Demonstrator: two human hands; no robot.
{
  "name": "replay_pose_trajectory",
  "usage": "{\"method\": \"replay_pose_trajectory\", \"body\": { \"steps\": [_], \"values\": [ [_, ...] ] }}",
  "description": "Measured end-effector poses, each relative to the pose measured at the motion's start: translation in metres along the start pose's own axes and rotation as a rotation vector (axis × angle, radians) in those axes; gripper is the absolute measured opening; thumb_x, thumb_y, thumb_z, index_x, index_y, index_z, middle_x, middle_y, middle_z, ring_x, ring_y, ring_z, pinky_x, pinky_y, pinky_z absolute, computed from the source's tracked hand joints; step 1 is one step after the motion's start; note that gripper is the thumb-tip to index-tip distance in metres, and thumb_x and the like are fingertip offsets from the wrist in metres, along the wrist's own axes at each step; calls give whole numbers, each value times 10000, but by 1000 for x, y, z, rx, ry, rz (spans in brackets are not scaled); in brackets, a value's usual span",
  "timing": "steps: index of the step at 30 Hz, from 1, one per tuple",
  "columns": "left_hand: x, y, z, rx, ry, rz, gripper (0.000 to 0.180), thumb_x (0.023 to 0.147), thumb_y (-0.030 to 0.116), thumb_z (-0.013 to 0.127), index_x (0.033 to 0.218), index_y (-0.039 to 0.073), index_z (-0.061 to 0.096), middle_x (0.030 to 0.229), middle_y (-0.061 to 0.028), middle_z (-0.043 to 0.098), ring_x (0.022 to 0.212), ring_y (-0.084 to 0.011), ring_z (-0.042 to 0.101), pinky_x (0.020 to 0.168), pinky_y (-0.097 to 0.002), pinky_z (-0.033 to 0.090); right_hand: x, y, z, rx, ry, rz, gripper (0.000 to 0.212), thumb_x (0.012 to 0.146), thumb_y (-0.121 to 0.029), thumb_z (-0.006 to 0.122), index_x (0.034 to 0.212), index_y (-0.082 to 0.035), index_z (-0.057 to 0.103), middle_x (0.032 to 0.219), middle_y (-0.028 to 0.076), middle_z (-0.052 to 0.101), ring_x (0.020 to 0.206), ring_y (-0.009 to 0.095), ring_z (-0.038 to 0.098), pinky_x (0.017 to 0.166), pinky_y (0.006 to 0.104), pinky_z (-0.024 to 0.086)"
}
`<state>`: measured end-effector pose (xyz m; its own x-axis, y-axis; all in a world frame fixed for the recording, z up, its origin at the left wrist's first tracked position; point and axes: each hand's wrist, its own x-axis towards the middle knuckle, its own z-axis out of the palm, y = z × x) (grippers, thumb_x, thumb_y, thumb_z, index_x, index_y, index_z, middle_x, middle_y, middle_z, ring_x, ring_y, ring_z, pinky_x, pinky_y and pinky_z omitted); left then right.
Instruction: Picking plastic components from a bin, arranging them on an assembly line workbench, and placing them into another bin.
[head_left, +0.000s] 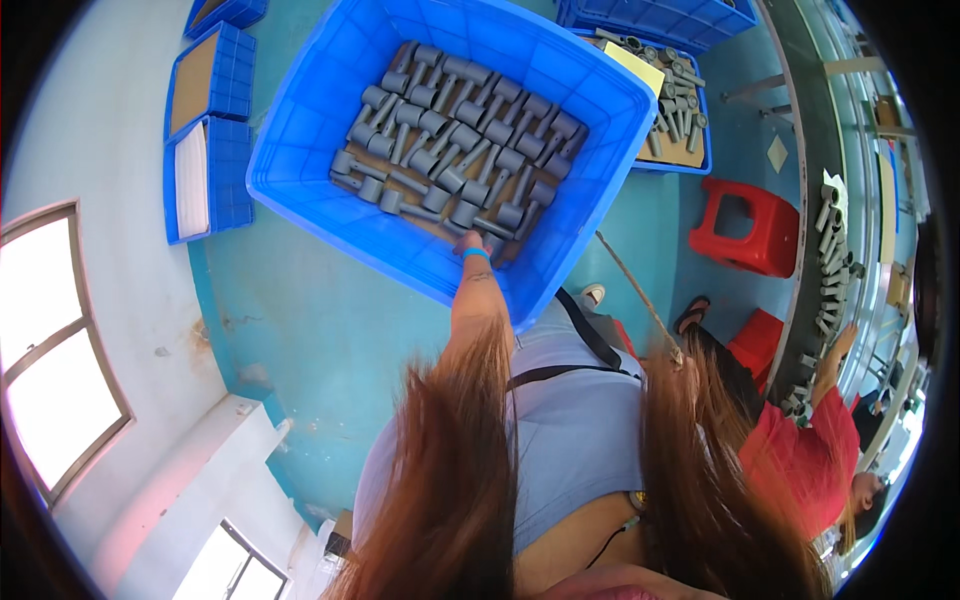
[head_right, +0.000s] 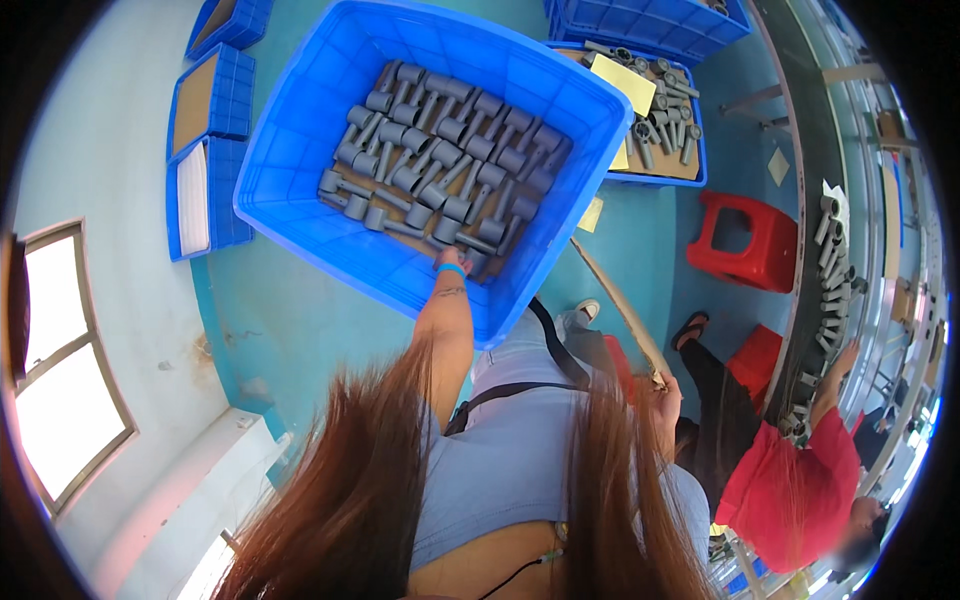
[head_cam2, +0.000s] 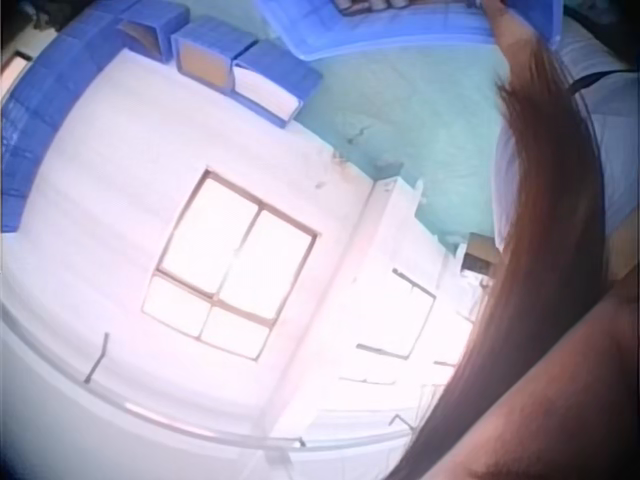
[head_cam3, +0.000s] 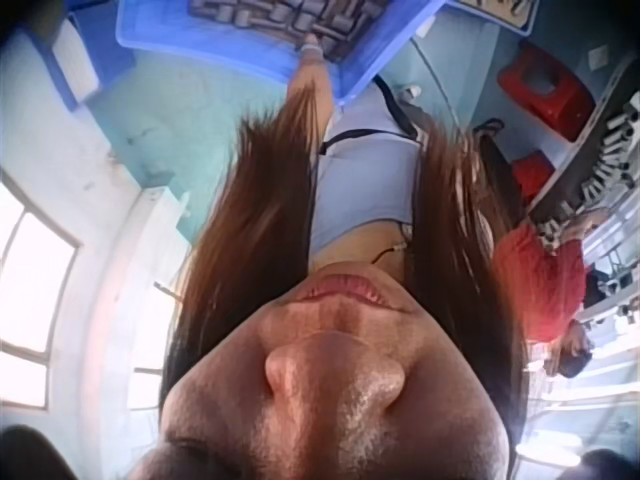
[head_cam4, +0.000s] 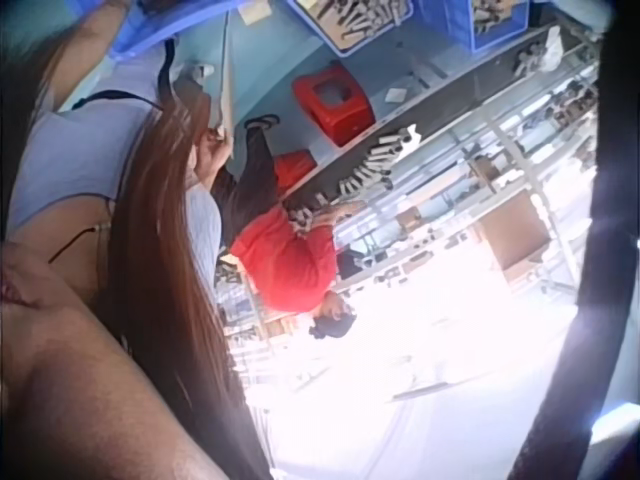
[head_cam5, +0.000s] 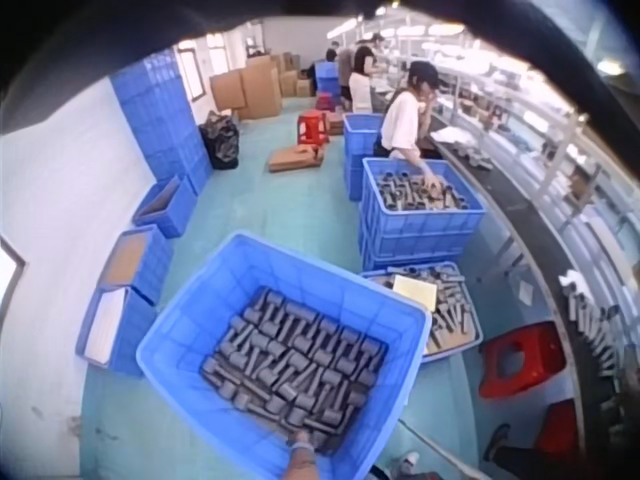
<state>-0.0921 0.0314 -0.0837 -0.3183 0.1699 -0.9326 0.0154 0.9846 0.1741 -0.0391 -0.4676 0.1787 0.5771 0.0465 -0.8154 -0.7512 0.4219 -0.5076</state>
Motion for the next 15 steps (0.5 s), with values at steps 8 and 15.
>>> {"method": "replay_pose_trajectory", "body": {
  "steps": [8, 15],
  "values": [
    [-15, 23, -13, 353, -128, 551, 486, 757, 88, 534, 1210, -34, 409, 1207, -249, 473, 1014, -347, 548, 828, -439, 460, -14, 3, 26, 106, -10, 54, 124, 845, -95, 448, 852, -1, 529, 697, 47, 561, 555, 120, 490, 510, 246, 400],
    [4, 63, -6, 609, -147, 841, 675, 714, 96, 553, 1339, 39, 306, 1115, -214, 546, 920, -346, 587, 765, -422, 501, -30, -4, 49, 181, -52, 115, 135, 843, -94, 448, 863, 3, 540, 701, 49, 569, 551, 122, 484, 525, 262, 405]
  ]
}}
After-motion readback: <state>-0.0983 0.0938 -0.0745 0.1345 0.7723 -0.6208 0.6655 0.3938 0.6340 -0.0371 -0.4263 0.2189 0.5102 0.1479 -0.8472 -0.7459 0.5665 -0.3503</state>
